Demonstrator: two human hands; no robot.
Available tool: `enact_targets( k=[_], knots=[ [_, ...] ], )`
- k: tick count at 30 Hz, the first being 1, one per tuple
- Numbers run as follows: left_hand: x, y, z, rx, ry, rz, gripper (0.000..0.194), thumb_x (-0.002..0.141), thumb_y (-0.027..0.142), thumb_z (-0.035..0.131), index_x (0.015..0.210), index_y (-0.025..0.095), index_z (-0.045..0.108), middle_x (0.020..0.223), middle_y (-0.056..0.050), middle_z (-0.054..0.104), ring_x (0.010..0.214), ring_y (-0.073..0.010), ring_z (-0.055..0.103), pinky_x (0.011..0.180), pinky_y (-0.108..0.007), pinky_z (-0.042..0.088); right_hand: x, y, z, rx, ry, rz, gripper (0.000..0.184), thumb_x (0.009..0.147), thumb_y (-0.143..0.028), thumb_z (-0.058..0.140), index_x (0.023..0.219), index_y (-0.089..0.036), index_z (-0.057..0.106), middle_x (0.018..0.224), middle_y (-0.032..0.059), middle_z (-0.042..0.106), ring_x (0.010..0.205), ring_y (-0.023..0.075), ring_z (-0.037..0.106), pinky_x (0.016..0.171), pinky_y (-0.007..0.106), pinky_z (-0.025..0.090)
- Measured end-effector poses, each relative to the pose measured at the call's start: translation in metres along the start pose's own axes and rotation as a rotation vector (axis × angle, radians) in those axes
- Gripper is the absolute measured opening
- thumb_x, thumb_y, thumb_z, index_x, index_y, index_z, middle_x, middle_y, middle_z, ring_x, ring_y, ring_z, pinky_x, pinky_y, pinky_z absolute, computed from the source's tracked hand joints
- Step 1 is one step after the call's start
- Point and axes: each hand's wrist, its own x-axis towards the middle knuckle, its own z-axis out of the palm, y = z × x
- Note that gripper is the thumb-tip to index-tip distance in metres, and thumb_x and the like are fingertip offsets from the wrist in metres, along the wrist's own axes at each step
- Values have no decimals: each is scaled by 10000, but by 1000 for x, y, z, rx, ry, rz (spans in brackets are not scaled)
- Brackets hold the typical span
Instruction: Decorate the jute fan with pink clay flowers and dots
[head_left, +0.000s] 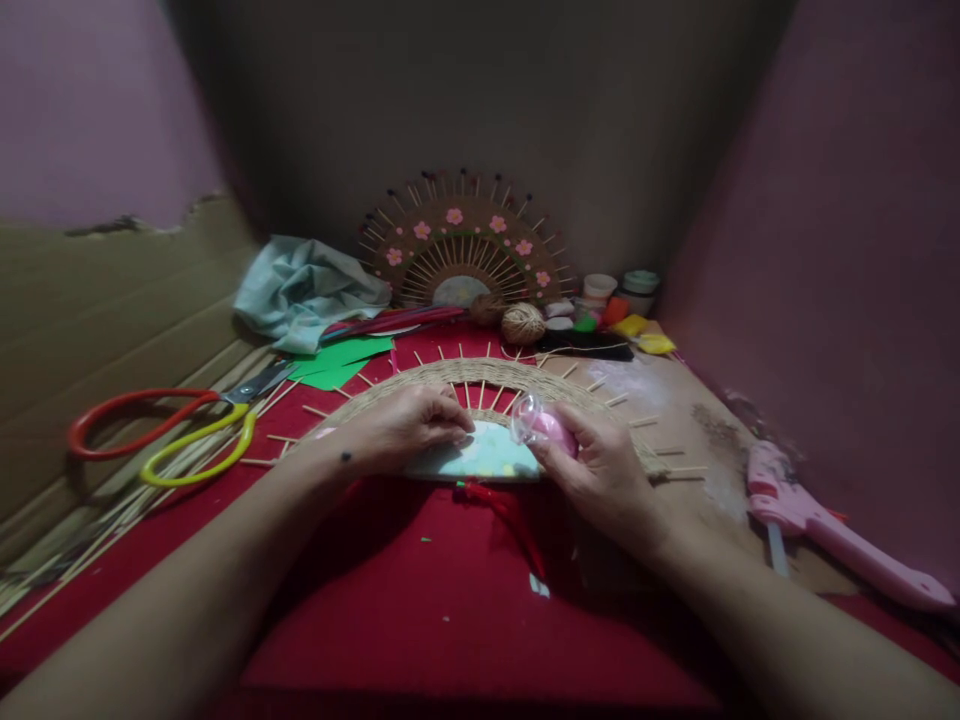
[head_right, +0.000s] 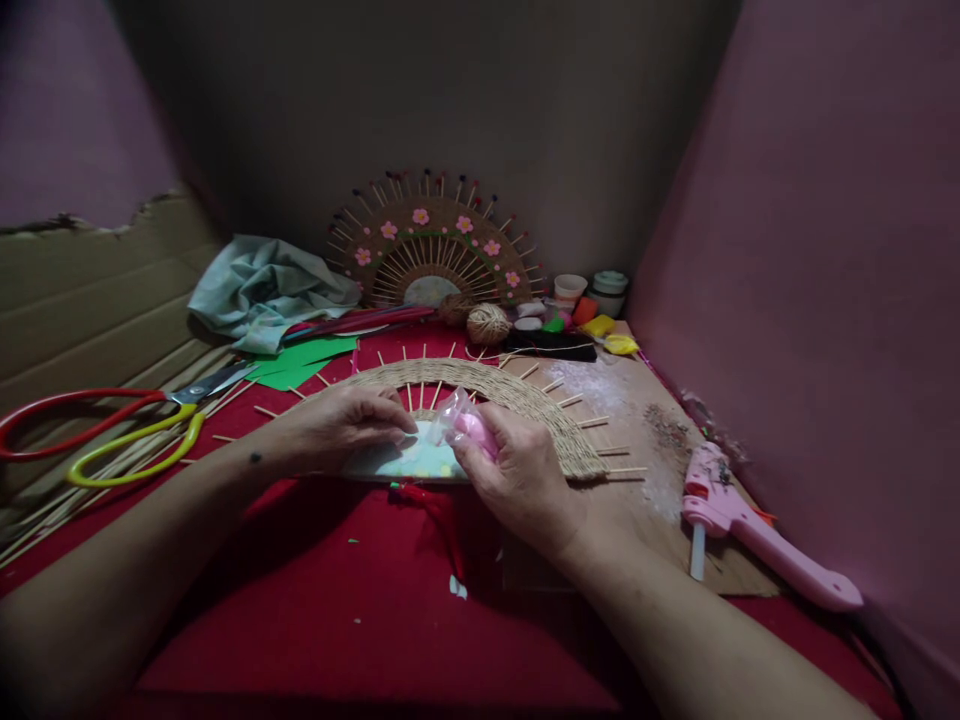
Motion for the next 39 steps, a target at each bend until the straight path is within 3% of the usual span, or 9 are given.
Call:
enact_targets(
  k=[12,17,20,23,29,34,39],
  knots=[
    [1,-2,1,-5,81,8,205,825,297,564,778,178,724,744,-36,666,680,-130,549,615,-213,383,-1,2,1,-15,-21,-4,194,837,-295,530,677,-187,542,579,-8,515,534,111,430,515,265,354],
    [-6,10,1,-303,213,6,141,796,298,634,822,169,687,796,-27,650,714,-124,560,631,-208,423,-1,2,2,-5,-45,9,156,834,-284,533,789,-161,618,628,19,594,562,129,496,540,271,386],
    [-13,26,2,-448,217,78,147,790,316,661,829,179,697,803,-16,642,736,-124,570,650,-208,438,-1,2,3,-3,-75,0,149,831,-272,535,818,-155,626,667,31,618,593,136,522,560,270,403],
    [-16,40,6,-376,189,96,149,817,280,633,857,171,726,793,-26,665,733,-127,584,663,-216,441,-1,2,3,-9,-98,-12,166,837,-291,534,826,-155,627,683,36,624,601,138,523,561,267,409],
    [-14,45,20,-260,282,81,193,804,236,648,955,150,732,874,-41,731,771,-131,638,700,-208,460,-2,2,6,-16,-134,-56,189,858,-297,526,888,-148,637,716,48,646,597,134,543,562,260,422],
    [-12,39,32,-261,234,152,125,809,185,631,876,158,733,824,-19,737,748,-117,650,712,-205,468,-6,6,12,-35,-137,-156,243,884,-335,512,951,-146,648,753,62,676,633,148,588,595,270,441],
    [-13,39,38,-206,232,203,145,839,206,592,758,151,699,715,3,682,645,-80,580,641,-190,428,-6,8,13,-81,-203,-133,249,852,-328,527,916,-130,663,776,92,693,661,182,617,598,297,447]
  ],
)
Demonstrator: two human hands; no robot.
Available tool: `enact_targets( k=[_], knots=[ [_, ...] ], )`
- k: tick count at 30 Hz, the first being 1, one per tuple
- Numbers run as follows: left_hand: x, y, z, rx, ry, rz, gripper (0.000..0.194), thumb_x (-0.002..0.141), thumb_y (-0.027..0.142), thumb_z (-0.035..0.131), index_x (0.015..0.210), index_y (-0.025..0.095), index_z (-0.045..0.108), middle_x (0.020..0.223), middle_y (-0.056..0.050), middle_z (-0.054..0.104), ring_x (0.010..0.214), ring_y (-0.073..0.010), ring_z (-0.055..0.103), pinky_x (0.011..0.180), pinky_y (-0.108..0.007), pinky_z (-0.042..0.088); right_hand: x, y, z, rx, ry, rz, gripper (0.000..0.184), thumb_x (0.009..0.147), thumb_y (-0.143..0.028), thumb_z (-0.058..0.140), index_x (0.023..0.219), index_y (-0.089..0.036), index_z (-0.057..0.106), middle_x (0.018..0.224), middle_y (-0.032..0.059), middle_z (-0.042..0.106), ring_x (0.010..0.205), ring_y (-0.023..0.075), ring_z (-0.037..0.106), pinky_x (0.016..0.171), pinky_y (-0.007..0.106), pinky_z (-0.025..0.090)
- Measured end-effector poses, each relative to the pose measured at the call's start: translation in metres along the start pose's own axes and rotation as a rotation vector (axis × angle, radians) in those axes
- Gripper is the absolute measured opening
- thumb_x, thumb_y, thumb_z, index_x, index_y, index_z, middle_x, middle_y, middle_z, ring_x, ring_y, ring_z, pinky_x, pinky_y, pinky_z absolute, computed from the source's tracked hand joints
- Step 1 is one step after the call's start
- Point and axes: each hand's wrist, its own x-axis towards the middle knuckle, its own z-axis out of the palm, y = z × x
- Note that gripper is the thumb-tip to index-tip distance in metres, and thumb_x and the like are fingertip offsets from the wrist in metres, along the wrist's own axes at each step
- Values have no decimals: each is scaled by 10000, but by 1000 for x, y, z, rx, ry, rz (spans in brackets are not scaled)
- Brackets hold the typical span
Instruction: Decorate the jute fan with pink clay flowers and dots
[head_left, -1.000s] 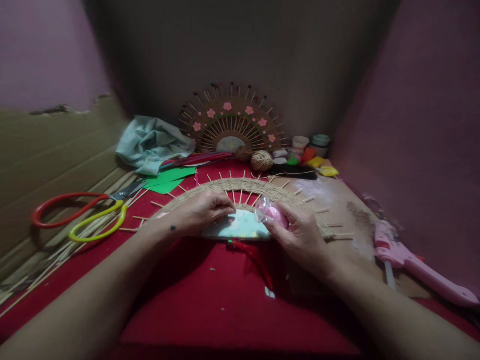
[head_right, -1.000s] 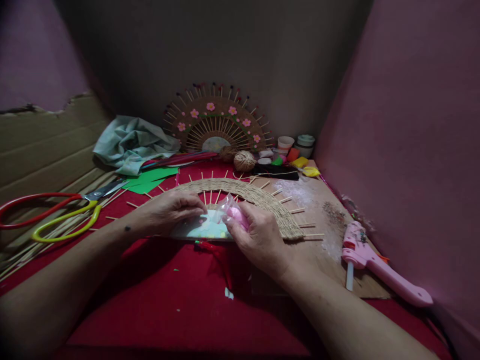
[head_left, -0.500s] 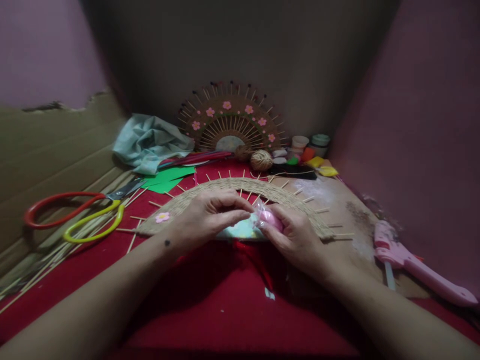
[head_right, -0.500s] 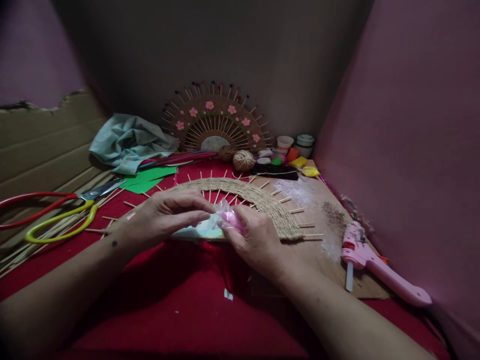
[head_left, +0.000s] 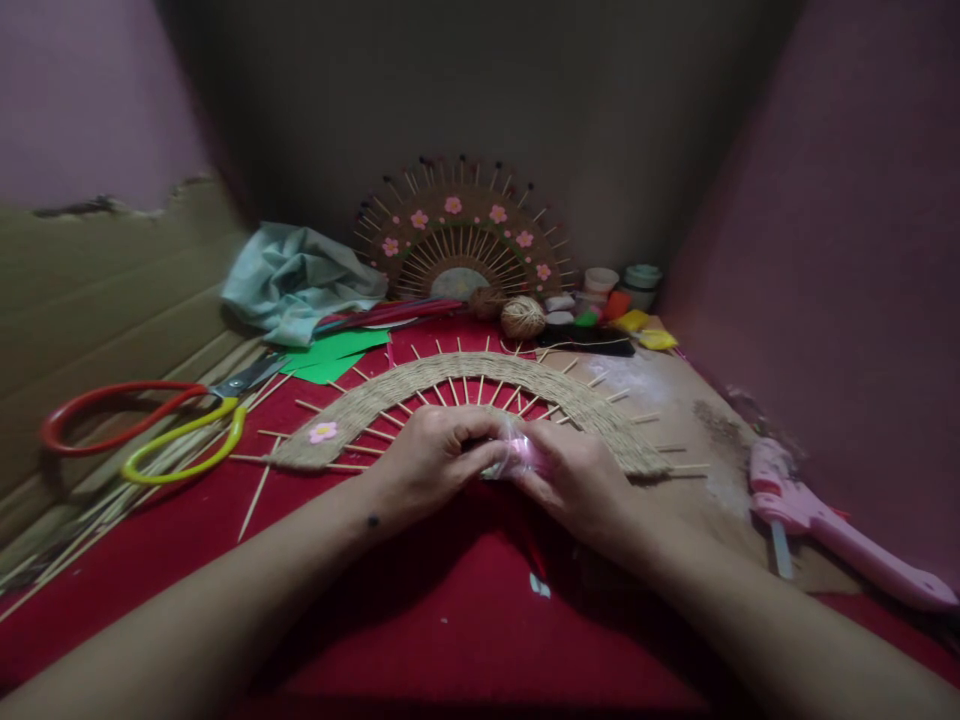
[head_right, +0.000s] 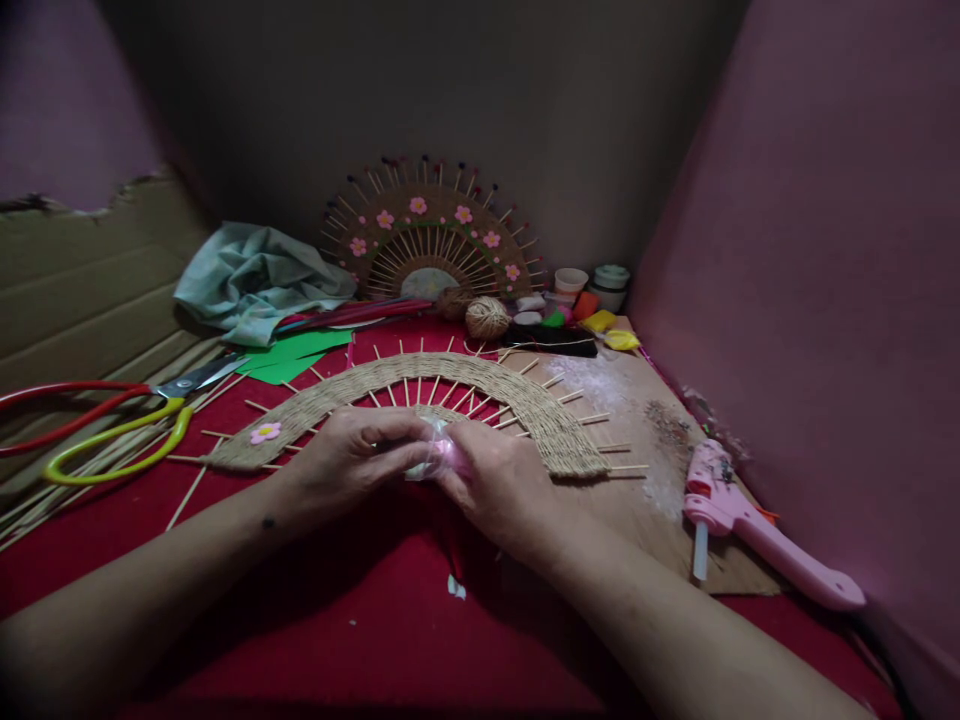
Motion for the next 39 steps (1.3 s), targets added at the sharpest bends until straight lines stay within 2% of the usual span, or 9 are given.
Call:
enact_targets(
  k=[4,8,10,14,22,29,32,35,39],
  knots=[
    [2,8,-4,-51,-43,-110,174,833,193,563,697,143,661,636,15,613,593,-69,514,580,-183,392,0,-5,-4,85,-15,34,216,842,-270,509,911,-132,661,781,82,692,656,170,609,601,291,444],
    [3,9,-18,-433,-79,-419,157,779,272,646,686,146,649,534,32,542,451,-47,427,415,-153,301,1,-8,-8,140,3,75,187,851,-258,492,844,-150,644,726,54,661,630,144,571,591,274,423],
    [4,4,-27,-657,-28,-475,168,760,298,677,682,152,648,455,52,476,373,-34,372,357,-143,266,2,-6,-8,118,19,125,193,851,-262,476,780,-156,620,682,45,632,603,136,539,573,272,404],
    [8,-5,-36,-931,56,-439,109,743,230,693,703,130,675,551,4,594,388,-58,493,343,-147,371,4,-3,-10,82,33,206,222,844,-299,464,720,-162,586,628,33,583,568,128,485,543,270,372],
    [9,-10,-33,-1008,-38,-460,47,750,135,676,715,105,676,709,-66,712,489,-117,624,360,-173,486,5,-5,-11,78,45,201,204,819,-295,479,722,-157,594,601,19,557,541,116,457,525,258,350],
    [8,-12,-33,-1045,-15,-451,111,736,117,690,643,111,631,674,-67,713,451,-101,606,348,-149,468,5,-4,-11,77,59,192,227,817,-303,483,777,-141,636,607,30,589,542,123,482,523,259,366],
    [9,-13,-31,-1095,36,-450,59,726,112,707,765,132,666,640,-25,679,463,-95,604,355,-147,475,4,-4,-11,77,55,192,221,814,-300,488,800,-143,644,629,37,613,559,129,505,535,264,381],
    [9,-12,-29,-1135,100,-454,194,712,141,740,897,141,684,638,5,653,451,-72,589,373,-140,487,3,-4,-12,72,60,187,213,814,-303,494,793,-151,641,625,33,611,554,127,504,535,264,386],
    [9,-9,-28,-1136,94,-483,227,662,280,798,712,111,654,544,23,605,354,-51,517,309,-131,443,3,-4,-11,71,72,171,212,818,-306,491,776,-157,635,610,28,603,541,123,496,524,263,384]
  ],
)
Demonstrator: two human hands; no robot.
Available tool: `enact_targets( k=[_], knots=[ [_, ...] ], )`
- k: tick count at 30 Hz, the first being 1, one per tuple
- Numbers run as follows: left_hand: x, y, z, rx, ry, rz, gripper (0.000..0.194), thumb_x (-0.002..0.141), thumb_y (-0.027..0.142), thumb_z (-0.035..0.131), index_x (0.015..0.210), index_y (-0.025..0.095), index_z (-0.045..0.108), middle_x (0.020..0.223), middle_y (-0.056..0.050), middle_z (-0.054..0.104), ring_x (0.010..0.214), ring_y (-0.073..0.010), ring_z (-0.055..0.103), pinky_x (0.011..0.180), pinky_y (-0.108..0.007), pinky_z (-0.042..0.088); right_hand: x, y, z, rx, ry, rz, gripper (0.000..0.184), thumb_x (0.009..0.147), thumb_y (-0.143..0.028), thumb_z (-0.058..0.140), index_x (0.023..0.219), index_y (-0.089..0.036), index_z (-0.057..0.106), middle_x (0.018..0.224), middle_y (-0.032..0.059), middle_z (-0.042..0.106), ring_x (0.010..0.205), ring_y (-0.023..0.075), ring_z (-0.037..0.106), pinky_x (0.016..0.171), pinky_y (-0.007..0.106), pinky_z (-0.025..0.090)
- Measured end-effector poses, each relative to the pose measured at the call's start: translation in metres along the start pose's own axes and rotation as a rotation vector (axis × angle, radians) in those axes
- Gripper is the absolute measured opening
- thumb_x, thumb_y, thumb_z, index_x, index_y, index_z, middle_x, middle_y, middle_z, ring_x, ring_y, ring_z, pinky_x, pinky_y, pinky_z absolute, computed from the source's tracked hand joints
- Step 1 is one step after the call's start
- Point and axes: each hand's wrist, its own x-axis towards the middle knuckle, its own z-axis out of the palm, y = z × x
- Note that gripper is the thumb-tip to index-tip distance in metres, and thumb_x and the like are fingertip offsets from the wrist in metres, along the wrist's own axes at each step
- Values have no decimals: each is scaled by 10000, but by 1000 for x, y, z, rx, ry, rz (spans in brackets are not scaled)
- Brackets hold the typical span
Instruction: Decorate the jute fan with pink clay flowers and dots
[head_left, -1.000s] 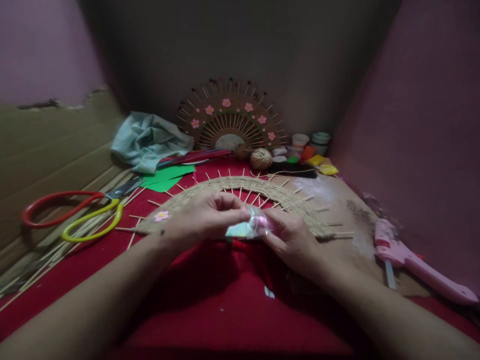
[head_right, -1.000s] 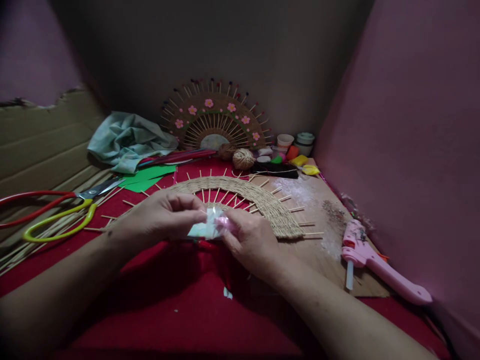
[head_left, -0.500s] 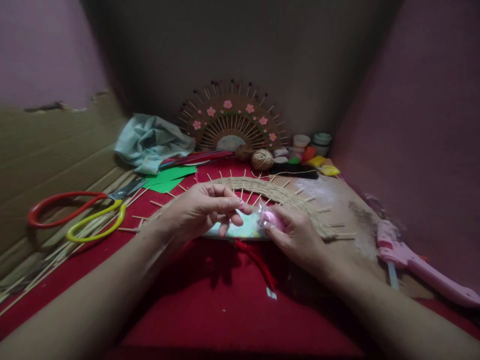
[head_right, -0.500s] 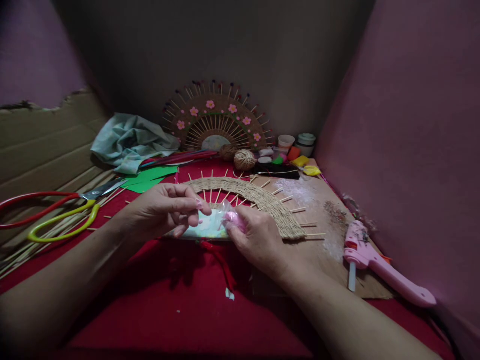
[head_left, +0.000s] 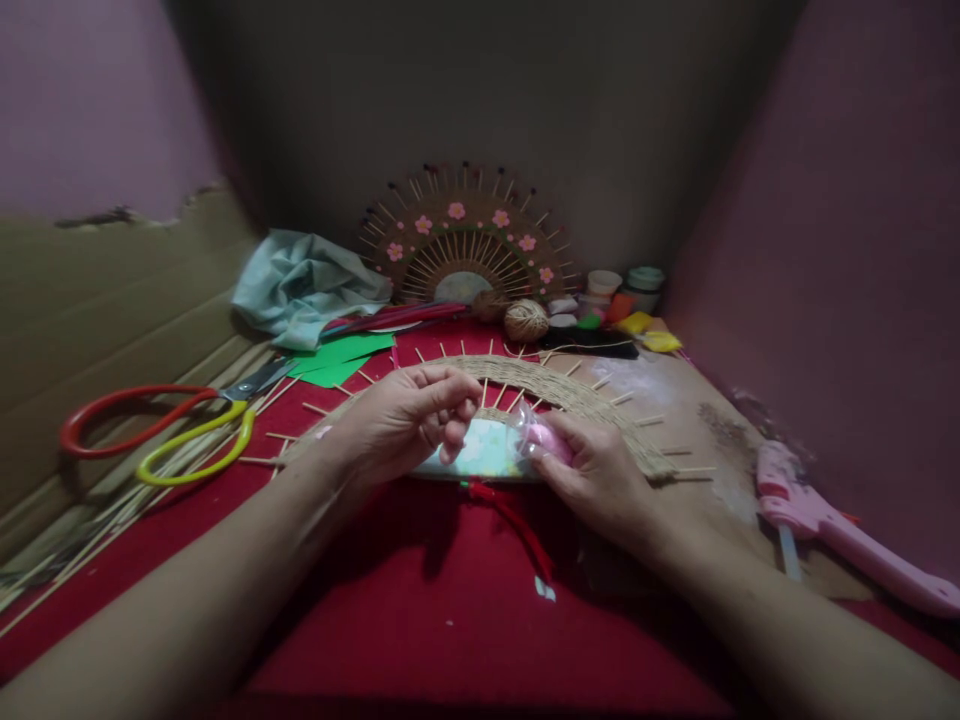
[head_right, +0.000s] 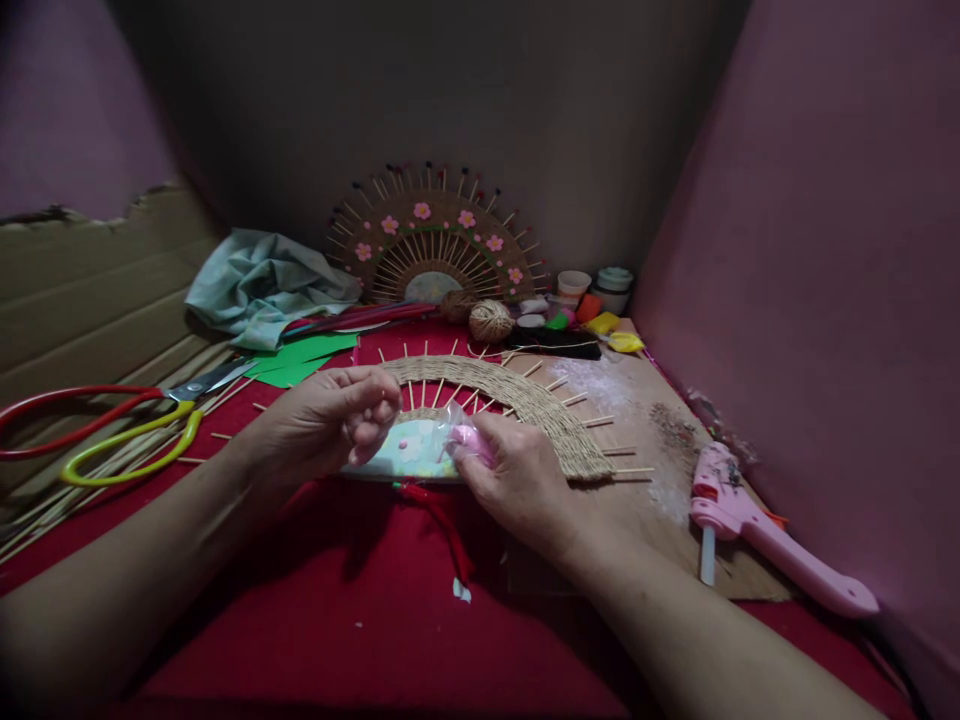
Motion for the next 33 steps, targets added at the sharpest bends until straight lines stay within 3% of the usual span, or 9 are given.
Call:
enact_targets(
  k=[4,9,13,15,18,20,23,28,33],
  knots=[
    [-1,0,-1,-2,-9,-10,336,668,438,769,689,134,630,440,48,539,253,-46,408,211,-128,329,1,0,0,5,3,2,210,823,-310,498,778,-158,636,617,29,612,545,124,504,528,266,390],
    [1,1,-3,-42,-49,19,71,800,171,665,824,105,671,628,-5,654,406,-54,567,346,-116,466,0,0,1,7,8,-9,195,820,-300,500,776,-166,635,623,29,617,551,126,508,535,268,397],
    [2,1,-2,-52,-91,21,128,810,85,624,917,79,694,761,-74,706,602,-105,676,524,-147,563,0,1,1,10,20,-10,181,812,-292,517,797,-162,642,653,39,639,576,133,531,552,268,407],
    [0,1,-2,-46,-109,15,92,790,163,676,841,89,692,695,-49,687,509,-98,644,425,-141,527,0,1,1,5,18,-14,177,814,-285,520,793,-158,641,646,36,634,570,131,527,549,266,403],
    [-1,0,-5,-30,-118,7,220,736,317,737,714,115,652,524,22,585,304,-54,487,255,-122,374,0,1,1,-2,14,-15,178,819,-288,522,764,-161,634,627,30,621,559,126,521,539,262,395],
    [-1,0,-7,-46,-103,15,251,685,323,778,681,129,618,492,49,535,285,-27,429,252,-103,333,0,1,0,0,16,-12,187,822,-296,518,762,-162,634,628,31,622,565,128,527,541,264,397],
    [2,1,-8,-39,-60,57,216,647,213,799,706,142,604,533,45,563,357,-43,495,299,-106,380,0,1,0,8,17,-4,198,824,-305,510,783,-161,639,641,38,634,575,135,539,550,272,409],
    [5,5,-3,22,31,71,70,779,137,659,837,98,648,686,-46,684,534,-106,651,400,-138,493,1,1,0,35,29,-2,176,817,-293,515,792,-166,635,679,45,655,609,143,558,577,282,428],
    [5,2,-4,134,49,61,206,758,329,701,734,151,600,482,35,556,311,-59,457,259,-130,308,0,1,0,16,52,-3,192,830,-306,507,782,-167,630,646,34,629,582,136,532,562,282,412]
  ],
)
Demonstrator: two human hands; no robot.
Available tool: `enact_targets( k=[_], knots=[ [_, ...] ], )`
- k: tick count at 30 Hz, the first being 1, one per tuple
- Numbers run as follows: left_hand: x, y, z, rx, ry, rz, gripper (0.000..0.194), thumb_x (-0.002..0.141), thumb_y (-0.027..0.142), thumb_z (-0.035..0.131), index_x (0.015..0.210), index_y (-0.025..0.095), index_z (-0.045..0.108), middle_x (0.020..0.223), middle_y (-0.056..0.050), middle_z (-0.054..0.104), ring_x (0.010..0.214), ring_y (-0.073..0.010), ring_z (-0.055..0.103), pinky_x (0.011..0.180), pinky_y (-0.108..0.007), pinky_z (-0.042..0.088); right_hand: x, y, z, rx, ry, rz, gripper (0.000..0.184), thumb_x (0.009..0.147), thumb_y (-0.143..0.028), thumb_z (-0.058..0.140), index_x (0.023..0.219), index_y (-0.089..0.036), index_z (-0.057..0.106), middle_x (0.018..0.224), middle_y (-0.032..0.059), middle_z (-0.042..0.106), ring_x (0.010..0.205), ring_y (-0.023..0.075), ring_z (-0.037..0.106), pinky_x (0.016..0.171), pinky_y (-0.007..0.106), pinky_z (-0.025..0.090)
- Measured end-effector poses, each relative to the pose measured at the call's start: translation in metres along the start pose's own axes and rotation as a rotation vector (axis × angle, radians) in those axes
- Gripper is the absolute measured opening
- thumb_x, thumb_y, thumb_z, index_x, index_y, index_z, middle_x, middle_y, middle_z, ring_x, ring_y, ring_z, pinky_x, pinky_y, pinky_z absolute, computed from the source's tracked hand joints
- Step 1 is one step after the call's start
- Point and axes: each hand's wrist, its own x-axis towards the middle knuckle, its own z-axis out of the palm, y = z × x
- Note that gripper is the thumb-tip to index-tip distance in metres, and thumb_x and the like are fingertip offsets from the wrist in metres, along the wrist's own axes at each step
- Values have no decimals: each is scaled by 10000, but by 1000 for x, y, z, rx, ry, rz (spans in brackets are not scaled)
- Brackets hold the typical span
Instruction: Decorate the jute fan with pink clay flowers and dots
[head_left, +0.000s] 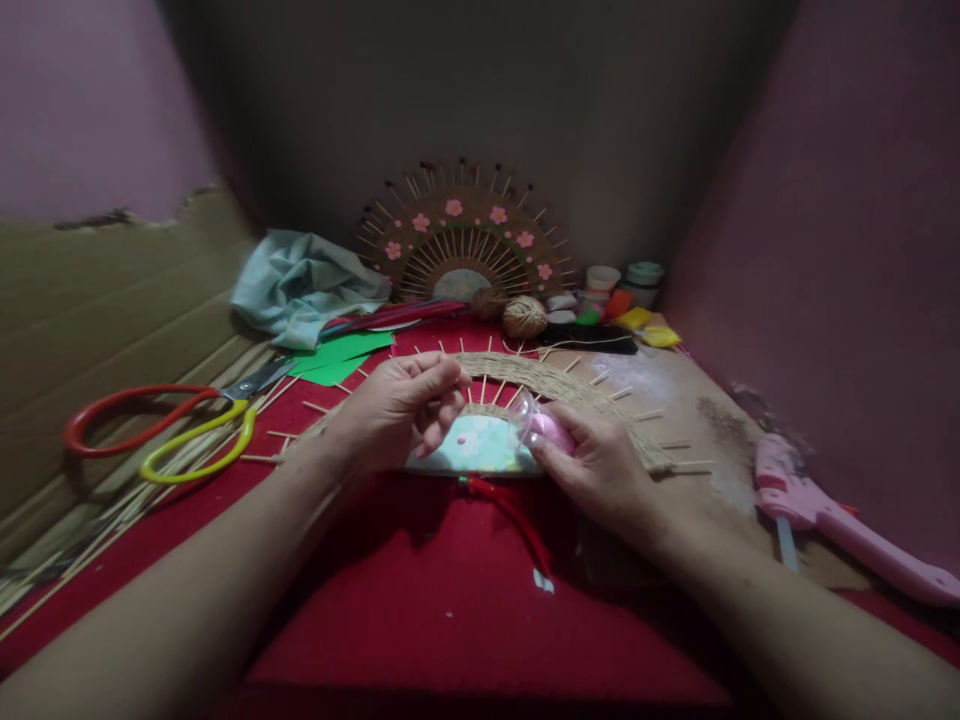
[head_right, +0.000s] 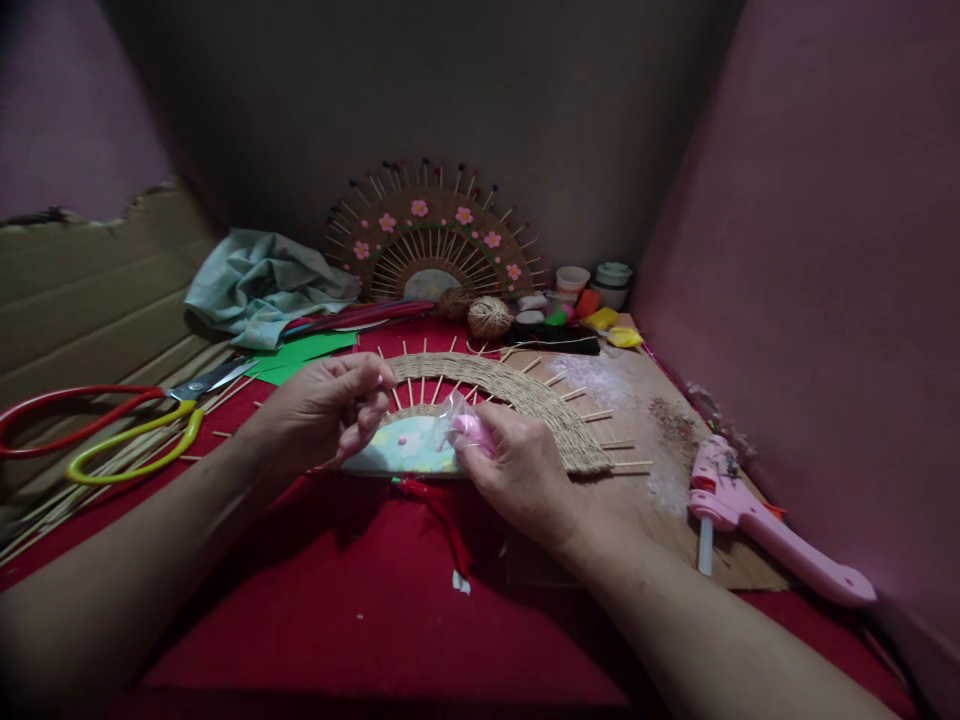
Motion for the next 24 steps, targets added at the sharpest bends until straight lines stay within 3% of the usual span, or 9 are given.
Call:
enact_targets(
  k=[3,8,10,14,19,24],
  knots=[
    [1,-5,-3,67,45,67,139,710,227,732,739,147,622,510,41,555,371,-48,492,327,-125,353,0,0,-1,-11,8,7,191,835,-306,508,776,-169,628,641,27,617,582,132,519,565,280,403],
    [5,-8,-3,120,-12,91,168,774,197,653,913,107,679,780,-70,690,606,-127,653,513,-217,522,1,-1,-2,-18,16,2,179,822,-292,517,735,-166,608,633,24,600,587,132,509,563,276,389],
    [4,-7,-1,179,-4,98,176,803,239,626,917,112,671,767,-65,686,527,-107,616,453,-203,477,1,-1,-2,-8,19,3,177,824,-290,514,731,-167,601,631,19,594,580,126,503,559,269,385],
    [0,-4,3,453,118,144,217,806,321,637,718,124,652,536,18,550,405,-37,434,371,-146,287,1,-2,-2,-13,22,4,185,825,-285,518,682,-179,566,600,-1,560,557,112,474,546,257,372],
    [-1,-6,2,572,110,228,170,681,275,752,745,157,649,673,9,615,566,-79,505,511,-176,385,1,-1,-2,-2,24,0,177,831,-291,513,732,-173,599,628,14,588,577,122,495,558,265,384],
    [3,-10,1,1006,3,473,113,774,239,648,839,174,715,831,-59,680,783,-158,583,722,-268,437,1,0,-2,-4,22,-6,169,826,-277,517,721,-170,593,631,14,578,587,123,498,564,267,385]
  ],
)
